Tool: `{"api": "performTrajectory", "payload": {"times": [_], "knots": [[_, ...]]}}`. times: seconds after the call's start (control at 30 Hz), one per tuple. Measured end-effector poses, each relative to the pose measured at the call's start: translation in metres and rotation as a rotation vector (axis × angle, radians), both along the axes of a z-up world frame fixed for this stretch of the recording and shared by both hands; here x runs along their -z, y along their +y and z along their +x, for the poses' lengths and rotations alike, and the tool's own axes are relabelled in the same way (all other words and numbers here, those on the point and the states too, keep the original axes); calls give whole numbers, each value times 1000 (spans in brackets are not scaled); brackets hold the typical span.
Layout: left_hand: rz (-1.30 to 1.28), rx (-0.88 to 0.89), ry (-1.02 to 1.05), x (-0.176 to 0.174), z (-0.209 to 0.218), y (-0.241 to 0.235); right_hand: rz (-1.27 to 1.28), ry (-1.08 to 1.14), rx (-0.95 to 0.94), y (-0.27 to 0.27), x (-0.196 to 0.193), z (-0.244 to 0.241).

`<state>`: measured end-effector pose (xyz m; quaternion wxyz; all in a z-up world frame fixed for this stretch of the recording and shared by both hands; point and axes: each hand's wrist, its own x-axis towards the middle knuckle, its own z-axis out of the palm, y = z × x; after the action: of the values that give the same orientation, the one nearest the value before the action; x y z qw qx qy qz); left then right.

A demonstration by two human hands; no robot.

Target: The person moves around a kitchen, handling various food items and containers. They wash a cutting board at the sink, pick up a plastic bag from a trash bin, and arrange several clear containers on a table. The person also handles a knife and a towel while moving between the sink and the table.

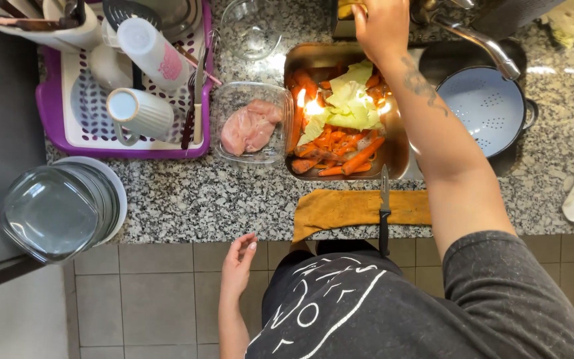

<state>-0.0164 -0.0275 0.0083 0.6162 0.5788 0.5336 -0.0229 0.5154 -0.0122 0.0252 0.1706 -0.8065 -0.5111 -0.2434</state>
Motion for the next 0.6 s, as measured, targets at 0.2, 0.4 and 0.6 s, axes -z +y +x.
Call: {"api": "performTrajectory", "payload": {"times": [0.2, 0.4, 0.6], "knots": [[40, 95, -82, -7, 7, 11, 132, 391, -43, -88, -45, -102], [44, 203, -281, 9, 28, 5, 316, 666, 201, -238, 34, -205], [390, 979, -516, 14, 105, -34, 290, 683, 487, -318, 87, -270]]}}
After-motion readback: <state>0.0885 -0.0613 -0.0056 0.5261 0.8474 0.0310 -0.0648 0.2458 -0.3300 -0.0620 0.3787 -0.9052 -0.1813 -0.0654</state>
